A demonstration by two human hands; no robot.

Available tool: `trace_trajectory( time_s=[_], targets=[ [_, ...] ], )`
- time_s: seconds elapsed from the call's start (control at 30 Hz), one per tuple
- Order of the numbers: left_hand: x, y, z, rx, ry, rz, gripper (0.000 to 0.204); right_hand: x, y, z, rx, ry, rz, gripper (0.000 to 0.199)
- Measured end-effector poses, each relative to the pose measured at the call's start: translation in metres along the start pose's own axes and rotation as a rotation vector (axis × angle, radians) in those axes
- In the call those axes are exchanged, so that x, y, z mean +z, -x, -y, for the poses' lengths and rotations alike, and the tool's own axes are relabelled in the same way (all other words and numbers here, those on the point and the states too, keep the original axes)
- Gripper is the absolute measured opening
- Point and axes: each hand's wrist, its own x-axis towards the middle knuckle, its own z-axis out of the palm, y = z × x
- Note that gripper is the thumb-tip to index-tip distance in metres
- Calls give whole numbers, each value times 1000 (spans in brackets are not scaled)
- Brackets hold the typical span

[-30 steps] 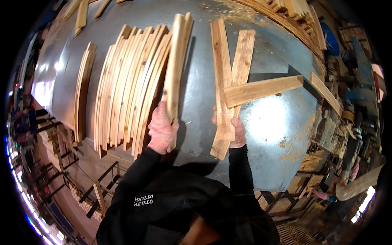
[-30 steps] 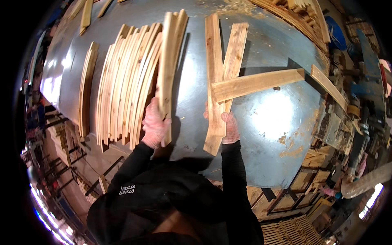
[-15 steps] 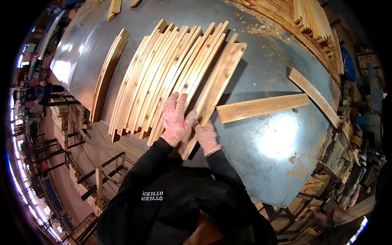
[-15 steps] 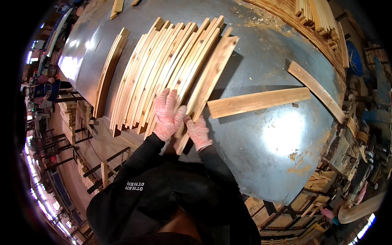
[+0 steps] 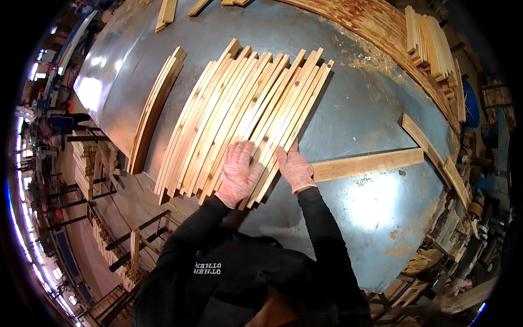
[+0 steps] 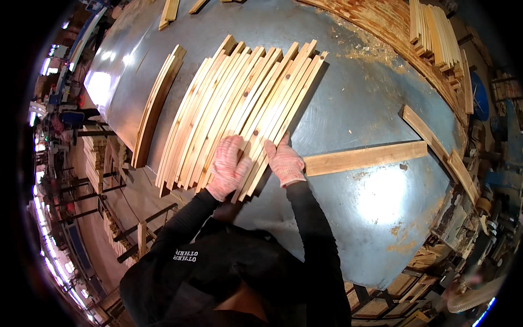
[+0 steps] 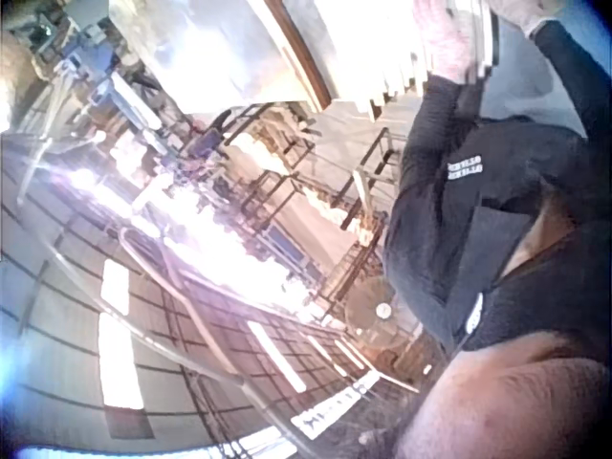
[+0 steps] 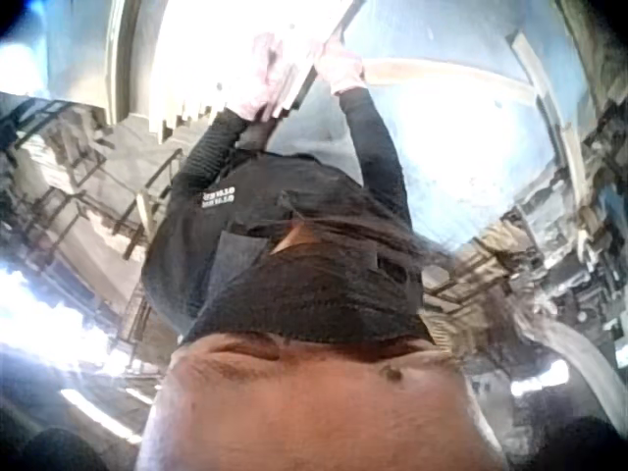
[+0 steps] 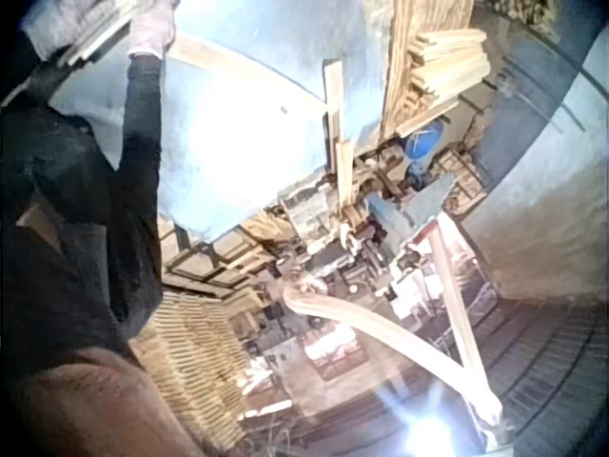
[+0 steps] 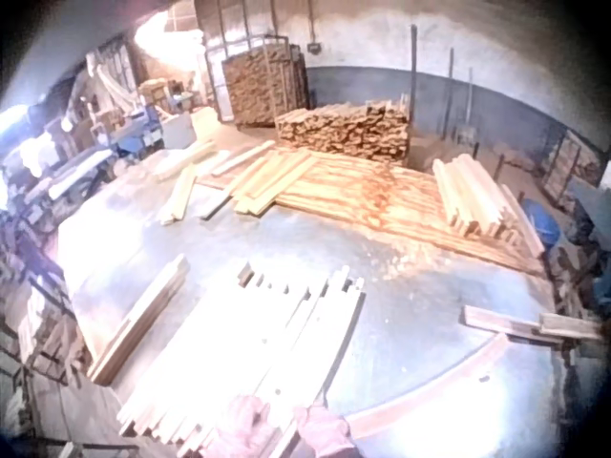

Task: The person sorts and stacks light-colored wooden planks on a metal workbench. They pick up individual planks, inspect them, and arrange them into neat piles, occasionally moving stacks to different locations on the table.

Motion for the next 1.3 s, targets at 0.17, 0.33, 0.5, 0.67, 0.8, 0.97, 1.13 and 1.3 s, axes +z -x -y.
trace_trajectory(
  time_s=[0.17, 0.33, 0.5, 0.67, 0.8, 0.97, 1.13, 1.3],
  targets=[
    [-17, -177, 10, 281, -199, 42, 58, 9, -7, -16, 2, 30, -62, 99],
    [64, -305, 50, 350, -624, 276, 78, -49, -7, -41, 346, -25, -801, 107],
    [82, -323, 34, 400, -601, 418, 53, -58, 3, -94, 888, -71, -863, 108],
    [83, -303, 51, 455, -398, 292, 39, -44, 93, -88, 192, -1356, -708, 89],
    [62, -269, 79, 153, 642, 31, 27, -27, 123, -83, -225, -2048, -128, 72],
    [-116, -261, 55, -37, 1255, -20, 45, -15, 78, -113, -46, -1775, -72, 63],
    [-309, -270, 129, -297, 964, -677, 27, -12, 40, -47, 94, -91, -49, 64],
    [-397, -171, 215, -575, 1096, -945, 24, 7, 39, -18, -344, -121, -393, 85]
  ],
)
